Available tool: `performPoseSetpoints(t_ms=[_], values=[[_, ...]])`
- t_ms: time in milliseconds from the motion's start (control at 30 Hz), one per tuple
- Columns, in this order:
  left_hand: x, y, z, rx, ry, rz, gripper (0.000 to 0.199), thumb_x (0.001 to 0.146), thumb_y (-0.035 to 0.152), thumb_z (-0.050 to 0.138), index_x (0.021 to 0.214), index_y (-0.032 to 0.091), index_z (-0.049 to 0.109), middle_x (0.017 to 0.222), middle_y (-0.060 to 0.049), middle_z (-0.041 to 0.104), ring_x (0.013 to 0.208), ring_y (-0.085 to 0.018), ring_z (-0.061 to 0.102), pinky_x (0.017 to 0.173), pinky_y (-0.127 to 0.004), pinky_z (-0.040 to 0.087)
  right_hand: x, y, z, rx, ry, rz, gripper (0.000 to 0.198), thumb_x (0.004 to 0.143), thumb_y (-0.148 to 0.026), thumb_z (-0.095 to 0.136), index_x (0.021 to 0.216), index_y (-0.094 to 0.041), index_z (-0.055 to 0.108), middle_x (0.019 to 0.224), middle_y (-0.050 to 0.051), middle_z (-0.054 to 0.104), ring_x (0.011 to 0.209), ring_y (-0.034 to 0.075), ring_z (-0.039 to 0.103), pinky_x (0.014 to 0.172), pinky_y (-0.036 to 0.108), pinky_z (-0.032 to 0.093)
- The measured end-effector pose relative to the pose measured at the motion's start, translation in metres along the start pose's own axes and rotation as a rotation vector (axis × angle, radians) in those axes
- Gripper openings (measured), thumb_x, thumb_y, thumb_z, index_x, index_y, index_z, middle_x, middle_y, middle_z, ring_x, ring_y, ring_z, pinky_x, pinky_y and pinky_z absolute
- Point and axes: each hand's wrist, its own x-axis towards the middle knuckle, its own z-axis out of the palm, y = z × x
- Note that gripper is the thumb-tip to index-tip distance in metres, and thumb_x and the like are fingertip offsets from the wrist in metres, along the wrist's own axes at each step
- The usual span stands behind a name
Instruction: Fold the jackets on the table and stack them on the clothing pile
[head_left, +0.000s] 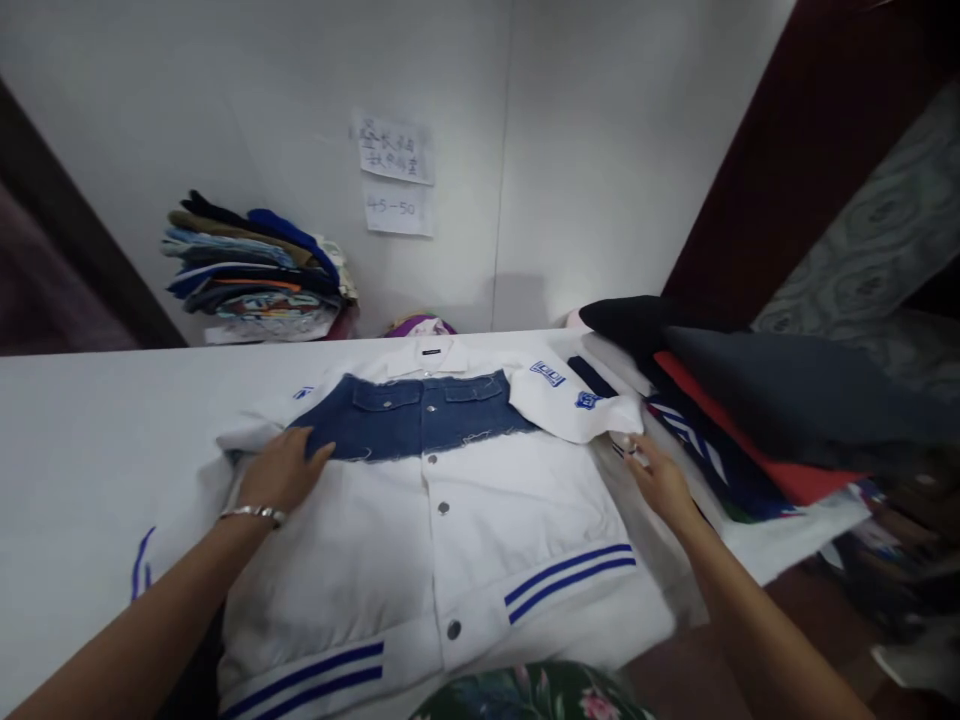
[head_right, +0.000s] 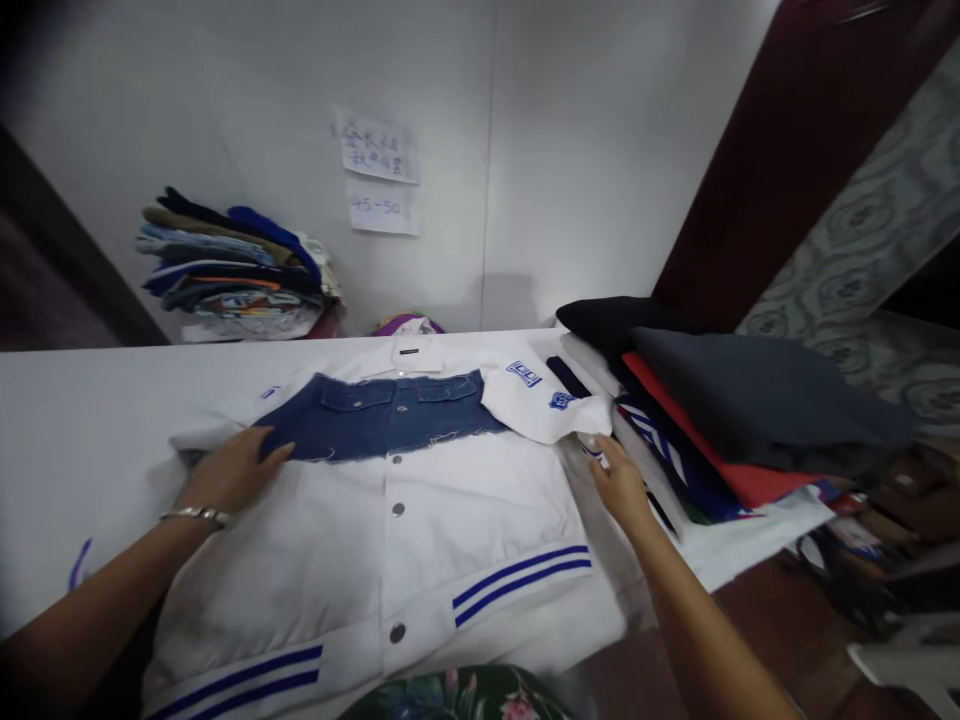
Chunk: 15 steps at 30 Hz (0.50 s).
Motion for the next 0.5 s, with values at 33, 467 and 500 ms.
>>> performPoseSetpoints(t_ms=[33,467,500], values=[[-0.008,0.011,0.007,0.025,0.009,0.096,0.057,0.084,0.043,0.045,0.123,0.002,0.051,0.13,-0.022,0.052,0.124,-0.031,0.045,0.103,-0.042,0.034,0.008,0.004,-0.005,-0.042,0.071,-0.002,0.047,0.084,-0.04,0.043,0.122,-0.016,0.056,0.128,0.015,0.056,0.114,0.029,0.055,0.094,0.044,0.046],[-0.079,0.069,0.051,0.045,-0.281,0.281,0.059,0.086,0.047,0.04,0.138,0.021,0.042,0.15,-0.008,0.029,0.14,-0.028,0.02,0.11,-0.054,0.015,0.024,0.032,0.027,-0.011,-0.257,0.053,0.079,0.068,-0.033,0.064,0.141,-0.016,0.038,0.127,0.015,0.057,0.115,0.033,0.056,0.095,0.044,0.045],[-0.076,0.068,0.048,0.018,-0.306,0.257,0.058,0.085,0.047,0.041,0.138,0.021,0.043,0.15,-0.008,0.03,0.14,-0.027,0.02,0.11,-0.055,0.015,0.027,0.033,0.027,0.007,-0.2,0.062,0.066,0.071,-0.032,0.061,0.134,-0.018,0.048,0.114,0.015,0.065,0.104,0.034,0.062,0.088,0.045,0.049]])
